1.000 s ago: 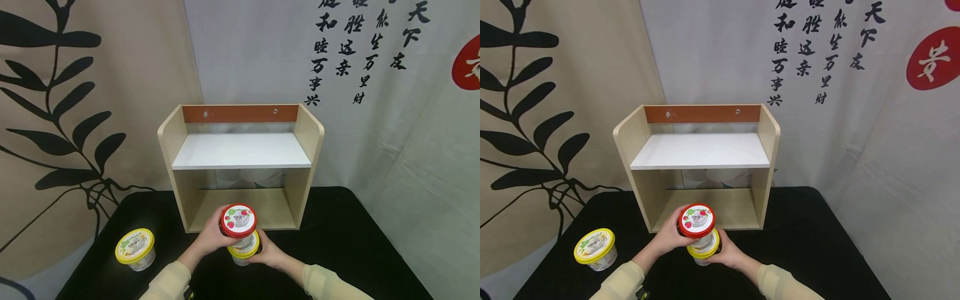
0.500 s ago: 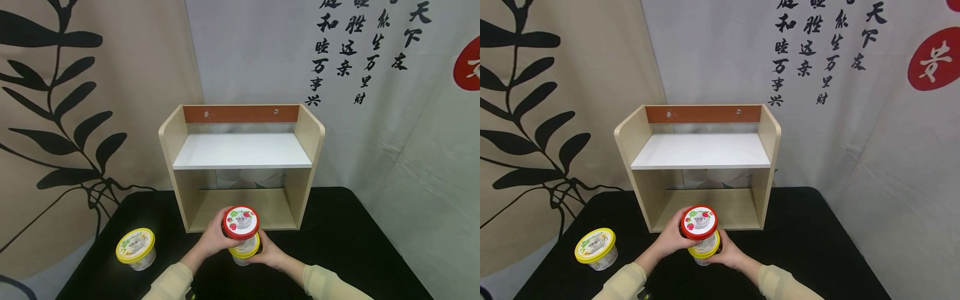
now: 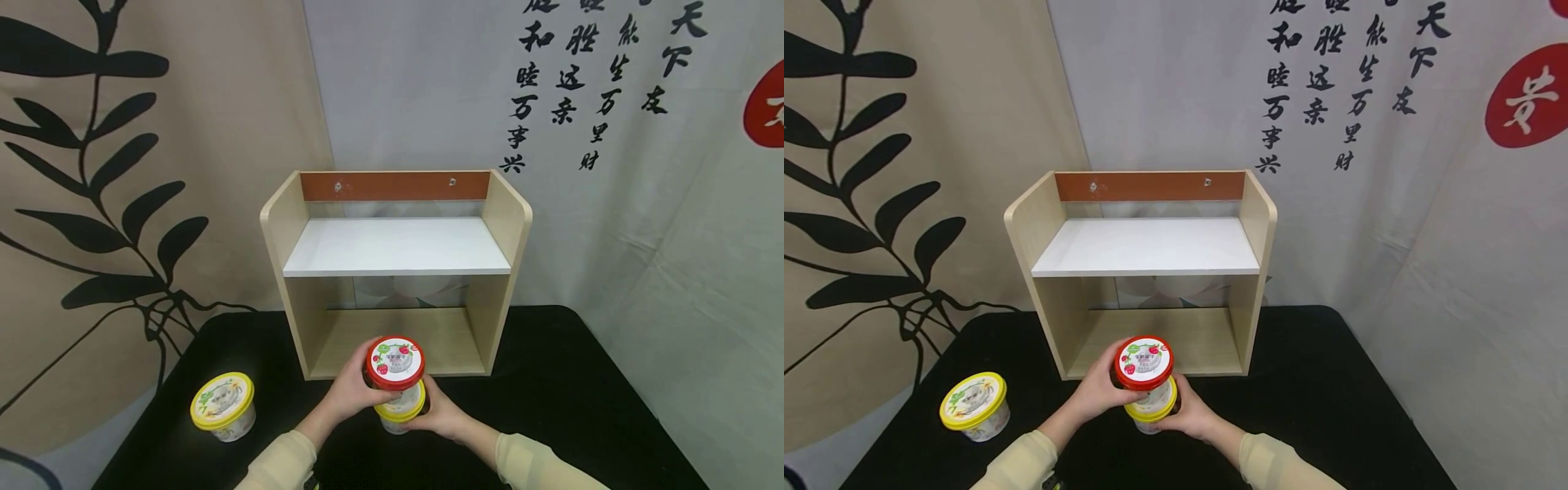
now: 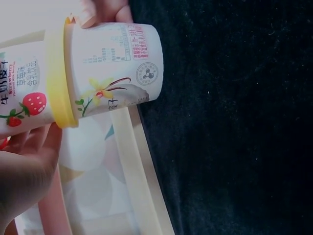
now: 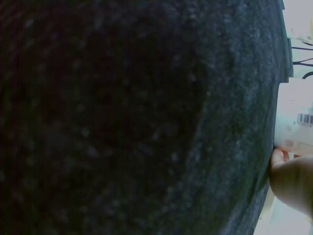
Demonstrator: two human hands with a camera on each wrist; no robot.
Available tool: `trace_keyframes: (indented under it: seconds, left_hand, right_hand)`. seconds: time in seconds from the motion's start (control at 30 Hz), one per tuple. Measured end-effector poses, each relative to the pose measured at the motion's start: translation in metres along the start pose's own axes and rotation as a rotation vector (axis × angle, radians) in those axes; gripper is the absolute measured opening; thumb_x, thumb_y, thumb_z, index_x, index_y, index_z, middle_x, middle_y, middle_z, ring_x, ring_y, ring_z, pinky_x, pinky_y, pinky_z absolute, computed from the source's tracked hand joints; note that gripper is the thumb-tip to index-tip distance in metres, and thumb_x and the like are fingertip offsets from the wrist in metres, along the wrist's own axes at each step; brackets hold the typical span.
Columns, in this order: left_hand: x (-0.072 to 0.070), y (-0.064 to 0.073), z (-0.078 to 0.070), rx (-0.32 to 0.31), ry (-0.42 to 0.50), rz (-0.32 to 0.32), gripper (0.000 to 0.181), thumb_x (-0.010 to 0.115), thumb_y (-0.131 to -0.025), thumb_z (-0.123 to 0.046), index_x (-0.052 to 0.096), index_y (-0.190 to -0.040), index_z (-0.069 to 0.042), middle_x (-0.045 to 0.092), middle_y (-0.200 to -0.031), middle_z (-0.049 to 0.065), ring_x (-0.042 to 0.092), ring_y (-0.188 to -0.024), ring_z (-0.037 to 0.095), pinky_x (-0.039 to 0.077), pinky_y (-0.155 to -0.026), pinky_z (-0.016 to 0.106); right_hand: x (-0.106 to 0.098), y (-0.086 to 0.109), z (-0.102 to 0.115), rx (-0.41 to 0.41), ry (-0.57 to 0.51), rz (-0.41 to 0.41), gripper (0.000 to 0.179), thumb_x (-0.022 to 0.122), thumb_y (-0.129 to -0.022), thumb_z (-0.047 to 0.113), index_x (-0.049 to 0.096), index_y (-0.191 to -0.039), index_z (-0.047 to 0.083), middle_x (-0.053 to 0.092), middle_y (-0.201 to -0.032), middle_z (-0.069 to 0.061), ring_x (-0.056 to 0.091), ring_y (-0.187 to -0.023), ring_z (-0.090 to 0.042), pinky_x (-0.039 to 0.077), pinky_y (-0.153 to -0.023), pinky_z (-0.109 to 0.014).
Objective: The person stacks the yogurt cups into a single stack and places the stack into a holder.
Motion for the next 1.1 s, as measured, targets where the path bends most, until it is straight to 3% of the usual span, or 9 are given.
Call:
trace_keyframes:
  seconds: [0.6, 0.9, 1.1]
  left_hand:
    - [-0.002, 0.005, 0.005, -0.004, 0.067, -0.002, 0.096, 0.088, -0.074, -0.013, 0.031, -0.151, -0.009, 0.05, -0.141, 0.014, 0.051, -0.126, 0.033, 0.045, -0.103, 0.051]
    - [-0.019, 0.022, 0.014, -0.047, 0.037, -0.007, 0.091, 0.085, -0.078, -0.014, 0.032, -0.152, -0.007, 0.049, -0.144, 0.019, 0.051, -0.128, 0.036, 0.044, -0.104, 0.05]
    - [-0.035, 0.035, 0.021, -0.057, 0.018, 0.022, 0.082, 0.079, -0.085, -0.013, 0.032, -0.15, -0.001, 0.049, -0.144, 0.021, 0.049, -0.128, 0.04, 0.043, -0.104, 0.054]
  right_hand:
    - [0.0, 0.001, 0.0, 0.004, -0.006, 0.011, 0.086, 0.081, -0.081, 0.006, 0.025, -0.146, 0.006, 0.046, -0.135, -0.012, 0.047, -0.126, -0.033, 0.04, -0.105, -0.057]
    - [0.001, 0.0, -0.001, 0.0, -0.013, 0.01, 0.085, 0.081, -0.081, 0.006, 0.025, -0.146, 0.006, 0.047, -0.136, -0.012, 0.046, -0.127, -0.034, 0.038, -0.106, -0.059]
    - [0.0, 0.0, -0.002, 0.009, -0.018, 0.008, 0.086, 0.082, -0.081, 0.008, 0.026, -0.146, 0.008, 0.048, -0.136, -0.011, 0.046, -0.128, -0.035, 0.037, -0.105, -0.06]
Point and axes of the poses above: each hand's wrist, its own y-axis away from the middle knuckle, its own x-axis out of the palm, z = x × y, the point moved 4 cm from there along -y, towards the middle knuckle
